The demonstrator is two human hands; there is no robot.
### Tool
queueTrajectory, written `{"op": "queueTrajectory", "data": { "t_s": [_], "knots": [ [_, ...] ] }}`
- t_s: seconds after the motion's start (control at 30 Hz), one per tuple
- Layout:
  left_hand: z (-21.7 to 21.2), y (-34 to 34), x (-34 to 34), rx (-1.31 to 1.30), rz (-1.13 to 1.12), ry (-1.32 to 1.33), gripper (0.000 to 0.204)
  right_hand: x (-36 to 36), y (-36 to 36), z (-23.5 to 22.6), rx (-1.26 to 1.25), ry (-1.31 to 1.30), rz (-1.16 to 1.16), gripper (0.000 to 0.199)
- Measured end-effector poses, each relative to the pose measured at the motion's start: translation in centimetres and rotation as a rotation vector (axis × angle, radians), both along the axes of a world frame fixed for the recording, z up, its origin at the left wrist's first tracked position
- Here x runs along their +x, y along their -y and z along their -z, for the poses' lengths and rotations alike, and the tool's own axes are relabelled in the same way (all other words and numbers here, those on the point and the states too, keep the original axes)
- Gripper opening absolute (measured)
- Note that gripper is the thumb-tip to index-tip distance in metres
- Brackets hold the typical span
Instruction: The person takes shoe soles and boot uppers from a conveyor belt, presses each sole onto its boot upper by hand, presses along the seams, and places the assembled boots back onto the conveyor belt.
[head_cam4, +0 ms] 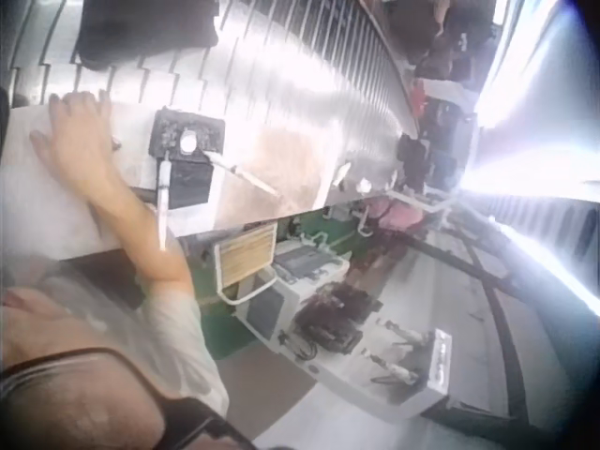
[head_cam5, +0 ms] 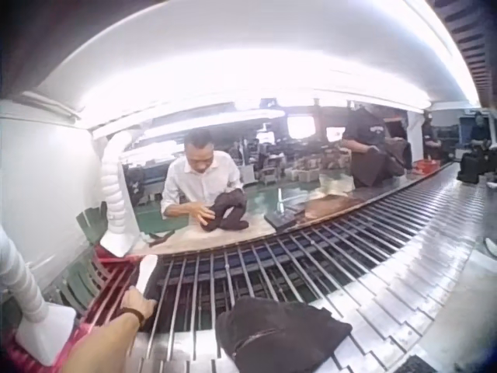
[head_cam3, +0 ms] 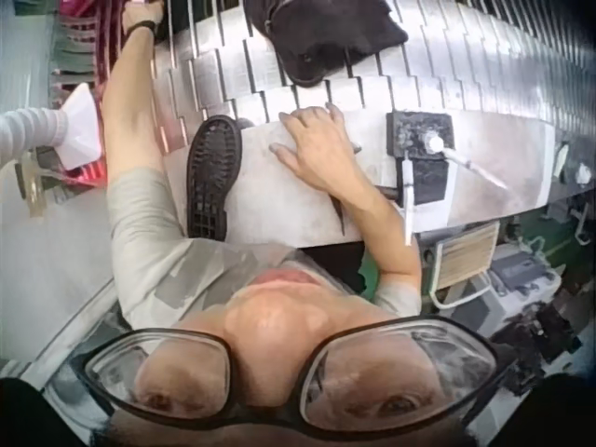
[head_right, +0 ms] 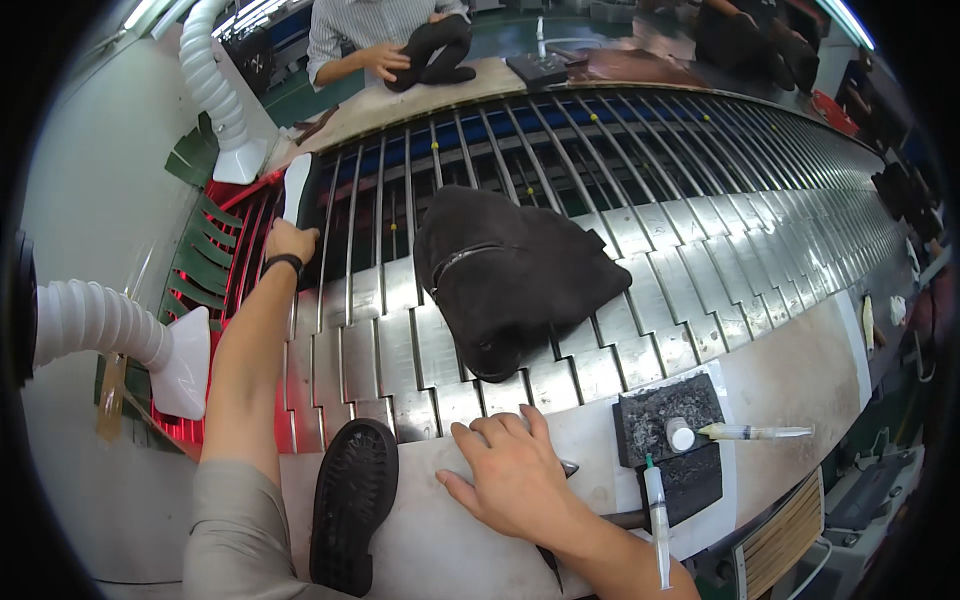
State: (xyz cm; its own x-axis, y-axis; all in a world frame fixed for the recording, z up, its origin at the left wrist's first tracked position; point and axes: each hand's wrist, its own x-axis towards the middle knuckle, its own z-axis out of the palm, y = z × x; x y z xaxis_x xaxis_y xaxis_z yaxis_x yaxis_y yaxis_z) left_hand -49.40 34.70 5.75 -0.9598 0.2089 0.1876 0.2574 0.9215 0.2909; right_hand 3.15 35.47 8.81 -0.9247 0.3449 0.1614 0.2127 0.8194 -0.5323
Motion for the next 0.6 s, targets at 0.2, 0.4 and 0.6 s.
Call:
{"op": "queueTrajectory", "data": {
  "t_s": [0.2,0.4,0.6],
  "knots": [
    [-2.9,7.3,5.7,0.292,0.054,-0.328,0.085,-0.2,0.6,0.5,0.002,-0.015,-0.013,0.054],
    [-8.9,16.0,14.9,0.678,0.299,-0.520,0.087,0.3,1.0,1.0,-0.021,-0.189,0.018,0.047],
    [-16.0,26.4,31.0,1.144,0.509,-0.316,0.064,6.5,9.6,-2.1,-0.142,-0.464,-0.190,0.034]
  ]
}}
